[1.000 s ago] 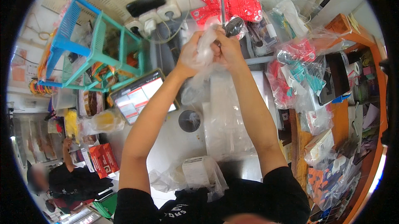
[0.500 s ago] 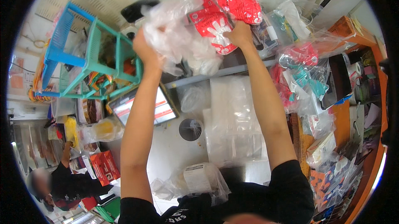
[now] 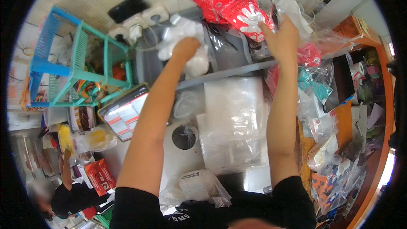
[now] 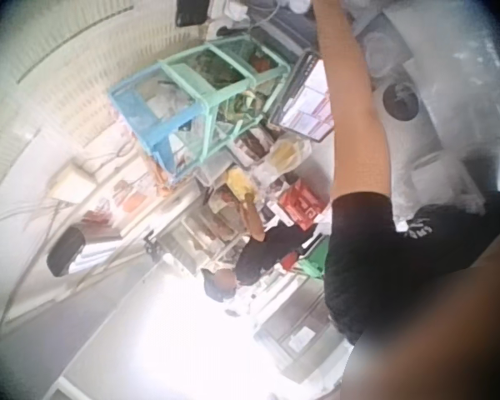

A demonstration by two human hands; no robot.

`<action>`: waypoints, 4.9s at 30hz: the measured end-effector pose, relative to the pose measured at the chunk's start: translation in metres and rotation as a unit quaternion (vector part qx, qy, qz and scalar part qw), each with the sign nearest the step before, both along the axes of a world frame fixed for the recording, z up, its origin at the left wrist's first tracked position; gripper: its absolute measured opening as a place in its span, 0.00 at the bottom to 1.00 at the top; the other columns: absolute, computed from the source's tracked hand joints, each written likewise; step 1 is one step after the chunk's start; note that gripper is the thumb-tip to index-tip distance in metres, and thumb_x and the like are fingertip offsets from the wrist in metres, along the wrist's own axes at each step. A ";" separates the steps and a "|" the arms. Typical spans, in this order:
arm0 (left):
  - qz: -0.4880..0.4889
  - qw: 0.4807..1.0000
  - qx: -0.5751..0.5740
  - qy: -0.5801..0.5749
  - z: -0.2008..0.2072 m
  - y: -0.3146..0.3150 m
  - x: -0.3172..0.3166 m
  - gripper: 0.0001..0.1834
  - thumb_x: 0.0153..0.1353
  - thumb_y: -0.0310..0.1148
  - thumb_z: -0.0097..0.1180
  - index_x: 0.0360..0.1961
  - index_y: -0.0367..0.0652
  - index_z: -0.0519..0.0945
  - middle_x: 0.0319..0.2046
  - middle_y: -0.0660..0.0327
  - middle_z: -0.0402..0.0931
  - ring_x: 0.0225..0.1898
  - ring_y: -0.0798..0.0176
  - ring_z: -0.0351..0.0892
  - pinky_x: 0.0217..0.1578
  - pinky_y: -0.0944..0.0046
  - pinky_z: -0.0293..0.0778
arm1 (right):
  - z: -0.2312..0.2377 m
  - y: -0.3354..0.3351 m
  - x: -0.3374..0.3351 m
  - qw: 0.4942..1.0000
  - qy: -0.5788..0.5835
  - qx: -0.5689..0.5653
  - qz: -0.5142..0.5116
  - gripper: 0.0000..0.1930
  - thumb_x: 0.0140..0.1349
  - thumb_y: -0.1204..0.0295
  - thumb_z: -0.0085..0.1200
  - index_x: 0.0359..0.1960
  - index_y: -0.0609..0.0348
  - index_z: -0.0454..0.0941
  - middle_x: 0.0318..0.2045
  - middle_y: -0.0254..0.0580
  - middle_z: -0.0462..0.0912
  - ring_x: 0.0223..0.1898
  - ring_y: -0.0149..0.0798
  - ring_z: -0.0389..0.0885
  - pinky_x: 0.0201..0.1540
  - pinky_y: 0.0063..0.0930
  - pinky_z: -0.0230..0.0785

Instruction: The person packs multiple snack boxes and small items into plastic bags at a retail counter. They open bags, insert items, fold and seal the bags, and place them on the counter. A coworker is visible nearby handling other items.

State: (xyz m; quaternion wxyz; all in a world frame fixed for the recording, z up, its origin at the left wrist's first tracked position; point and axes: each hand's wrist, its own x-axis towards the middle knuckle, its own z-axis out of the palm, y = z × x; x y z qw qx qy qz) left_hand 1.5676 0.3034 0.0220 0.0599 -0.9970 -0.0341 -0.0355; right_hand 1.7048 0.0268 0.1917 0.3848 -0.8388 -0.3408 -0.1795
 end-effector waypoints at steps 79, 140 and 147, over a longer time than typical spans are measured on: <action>0.140 0.549 -0.755 -0.330 0.152 -0.355 -0.489 0.05 0.64 0.31 0.55 0.35 0.42 0.74 0.32 0.55 0.77 0.31 0.62 0.77 0.38 0.61 0.71 | 0.112 -0.134 -0.390 0.583 0.489 0.191 0.620 0.11 0.67 0.63 0.52 0.36 0.55 0.65 0.21 0.30 0.61 0.20 0.27 0.56 0.23 0.26 0.49; 0.052 0.865 -0.433 -0.247 0.097 -0.345 -0.459 0.10 0.51 0.33 0.61 0.35 0.47 0.77 0.29 0.57 0.77 0.31 0.48 0.78 0.33 0.52 0.74 | -0.099 -0.186 -0.453 0.874 0.014 -0.273 0.402 0.21 0.61 0.52 0.58 0.44 0.57 0.75 0.41 0.44 0.78 0.45 0.49 0.77 0.54 0.46 0.66; 0.044 0.862 -0.466 -0.193 0.113 -0.338 -0.463 0.18 0.51 0.43 0.65 0.37 0.44 0.76 0.26 0.55 0.77 0.28 0.47 0.78 0.29 0.52 0.72 | -0.104 -0.190 -0.448 0.888 0.265 0.066 0.370 0.32 0.43 0.51 0.76 0.38 0.56 0.69 0.28 0.33 0.72 0.22 0.33 0.70 0.28 0.25 0.66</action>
